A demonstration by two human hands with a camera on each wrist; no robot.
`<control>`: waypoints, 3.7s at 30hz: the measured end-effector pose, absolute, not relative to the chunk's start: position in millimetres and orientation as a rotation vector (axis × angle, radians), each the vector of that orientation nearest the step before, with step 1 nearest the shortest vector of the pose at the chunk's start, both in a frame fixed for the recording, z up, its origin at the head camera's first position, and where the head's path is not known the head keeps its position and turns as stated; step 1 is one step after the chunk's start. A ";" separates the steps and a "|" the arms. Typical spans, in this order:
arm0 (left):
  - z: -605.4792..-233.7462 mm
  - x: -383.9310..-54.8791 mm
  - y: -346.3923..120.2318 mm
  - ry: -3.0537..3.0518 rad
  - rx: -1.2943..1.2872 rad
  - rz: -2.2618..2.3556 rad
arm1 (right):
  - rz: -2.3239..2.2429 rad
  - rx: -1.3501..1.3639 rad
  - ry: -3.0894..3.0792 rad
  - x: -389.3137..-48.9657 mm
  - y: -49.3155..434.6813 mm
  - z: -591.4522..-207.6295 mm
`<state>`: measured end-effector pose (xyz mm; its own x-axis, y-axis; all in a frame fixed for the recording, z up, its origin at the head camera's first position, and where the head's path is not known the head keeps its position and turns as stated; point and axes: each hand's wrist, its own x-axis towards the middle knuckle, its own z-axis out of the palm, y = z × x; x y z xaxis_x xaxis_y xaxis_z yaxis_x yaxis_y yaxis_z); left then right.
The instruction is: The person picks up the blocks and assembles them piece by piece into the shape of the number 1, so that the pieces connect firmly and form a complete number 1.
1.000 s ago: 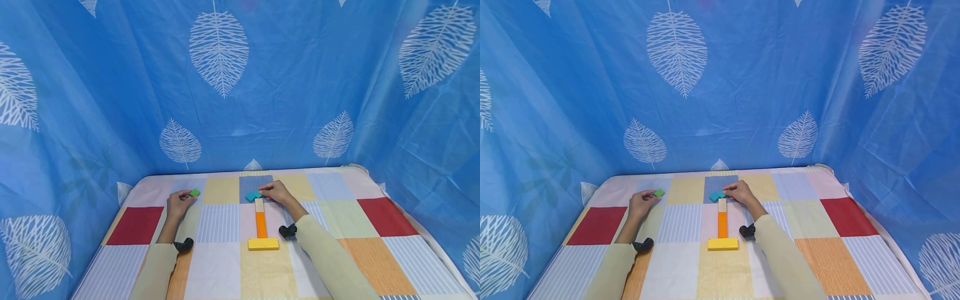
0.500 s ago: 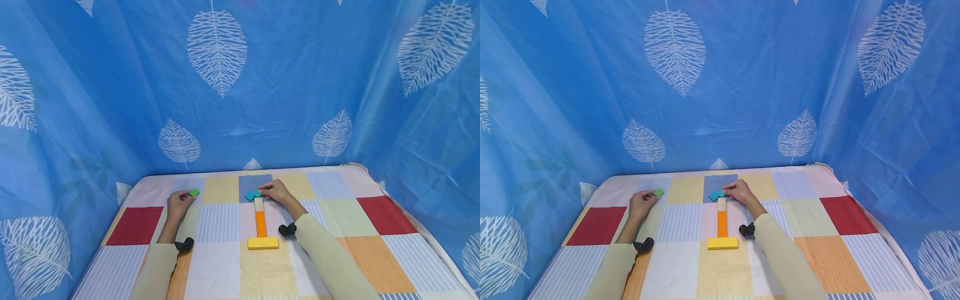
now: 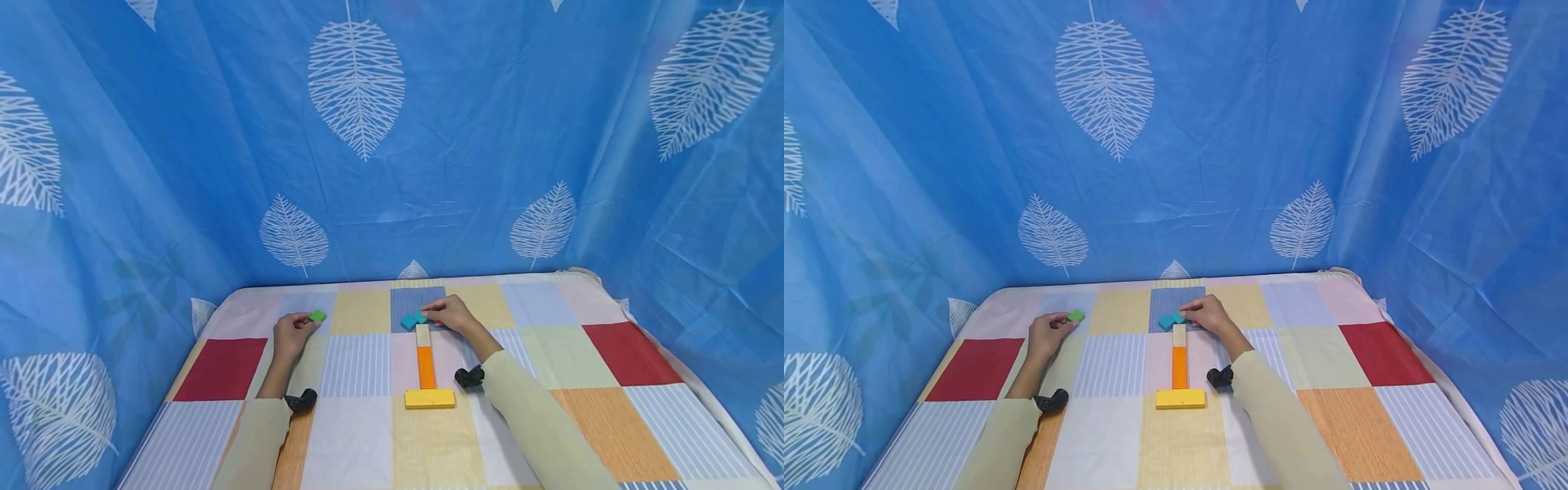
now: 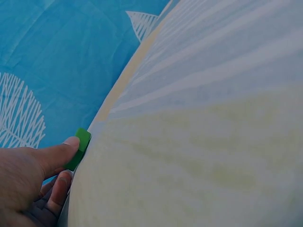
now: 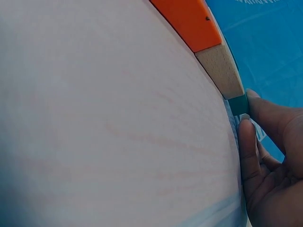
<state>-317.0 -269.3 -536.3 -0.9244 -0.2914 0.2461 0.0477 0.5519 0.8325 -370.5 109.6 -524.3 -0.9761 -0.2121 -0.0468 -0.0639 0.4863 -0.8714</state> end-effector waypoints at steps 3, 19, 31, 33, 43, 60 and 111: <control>-536.2 -316.3 -269.0 -2.434 0.208 -1.324 | -1.507 -0.246 2.575 -370.7 109.8 -524.1; -536.2 -317.8 -267.5 -2.433 0.249 -1.372 | -1.513 -0.242 2.582 -370.3 111.1 -523.6; -532.5 -318.4 -267.0 -2.440 0.250 -1.374 | -1.512 -0.243 2.582 -370.1 110.8 -524.3; -531.5 -318.2 -266.7 -2.443 0.248 -1.372 | -1.512 -0.243 2.581 -370.0 110.5 -523.8; -524.1 -316.0 -263.2 -2.486 0.269 -1.390 | -1.504 -0.245 2.582 -368.4 109.1 -521.4; -507.8 -313.8 -246.0 -2.484 0.136 -1.369 | -1.492 -0.249 2.591 -369.0 109.5 -522.4; -500.5 -299.8 -180.8 -2.555 -0.186 -1.359 | -1.497 -0.276 2.602 -367.5 109.6 -521.6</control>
<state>-299.8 -180.8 -500.5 -0.9628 -0.0005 0.2701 0.2236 0.5590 0.7985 -367.5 109.6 -521.6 -0.9753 -0.2202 -0.0190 -0.0943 0.4922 -0.8653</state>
